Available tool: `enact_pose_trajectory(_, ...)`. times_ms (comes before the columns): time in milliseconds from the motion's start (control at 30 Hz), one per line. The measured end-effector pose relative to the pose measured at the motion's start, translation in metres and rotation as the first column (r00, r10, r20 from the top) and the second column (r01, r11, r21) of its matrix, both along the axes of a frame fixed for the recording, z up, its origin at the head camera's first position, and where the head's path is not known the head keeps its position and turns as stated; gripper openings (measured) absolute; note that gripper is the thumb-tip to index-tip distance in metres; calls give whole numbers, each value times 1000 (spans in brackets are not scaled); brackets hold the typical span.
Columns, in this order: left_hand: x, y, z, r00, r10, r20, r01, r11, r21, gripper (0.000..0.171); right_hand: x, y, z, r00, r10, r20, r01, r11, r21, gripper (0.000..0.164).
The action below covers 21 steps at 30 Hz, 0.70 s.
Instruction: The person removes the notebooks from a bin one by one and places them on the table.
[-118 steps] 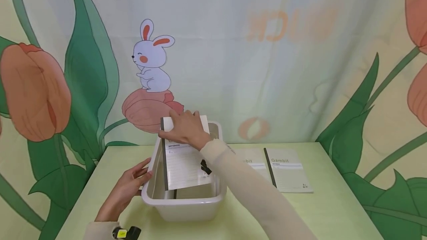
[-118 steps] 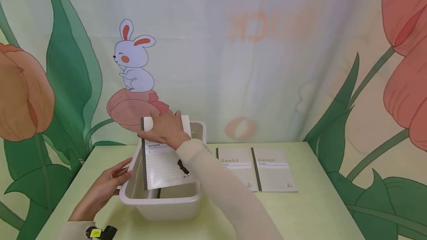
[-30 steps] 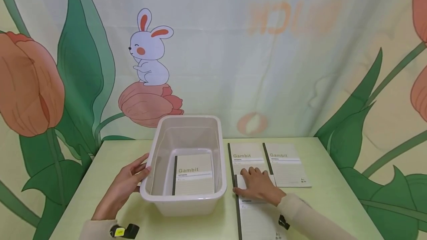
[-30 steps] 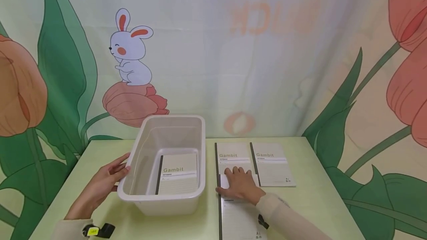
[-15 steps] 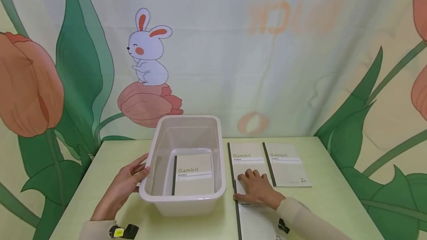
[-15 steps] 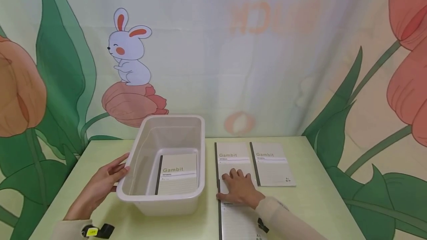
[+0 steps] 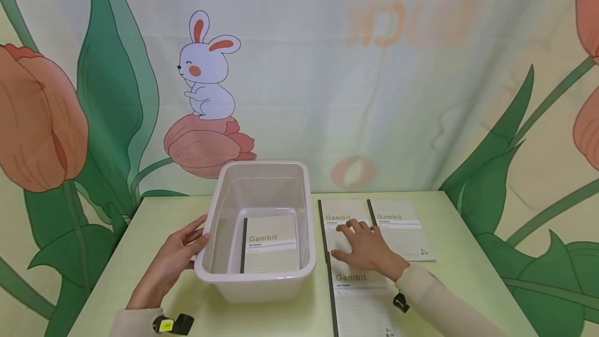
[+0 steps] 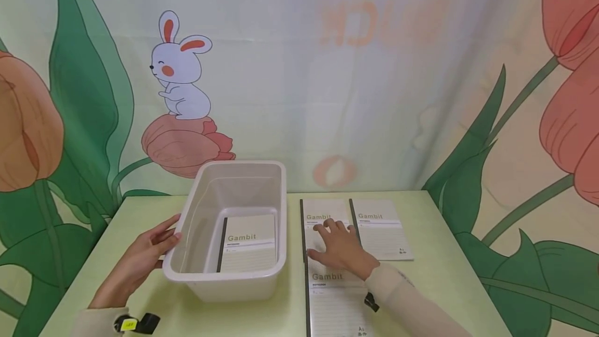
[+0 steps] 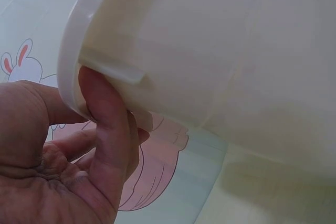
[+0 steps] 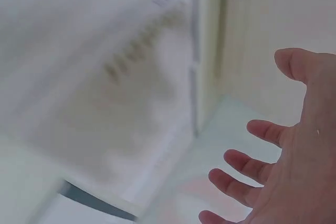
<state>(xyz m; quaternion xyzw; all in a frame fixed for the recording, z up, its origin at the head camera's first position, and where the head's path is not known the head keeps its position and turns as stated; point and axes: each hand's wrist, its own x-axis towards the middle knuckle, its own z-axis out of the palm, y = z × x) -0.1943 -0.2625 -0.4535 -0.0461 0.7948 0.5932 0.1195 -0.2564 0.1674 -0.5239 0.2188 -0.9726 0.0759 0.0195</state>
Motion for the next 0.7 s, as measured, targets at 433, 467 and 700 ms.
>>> enact_pose_trajectory(433,-1,0,0,1000,8,10,-8,1000,-20,65,-5,-12,92,988,48,-147,-47,999,11,62)
enact_pose_trajectory(467,-1,1,0,1000,8,11,-8,1000,-21,65,-5,-14,98,986,56,-158,-55,998,13,62)
enact_pose_trajectory(700,-1,1,-2,1000,9,4,-9,1000,-21,65,-8,-30,129,971,108,-214,-108,994,12,59)
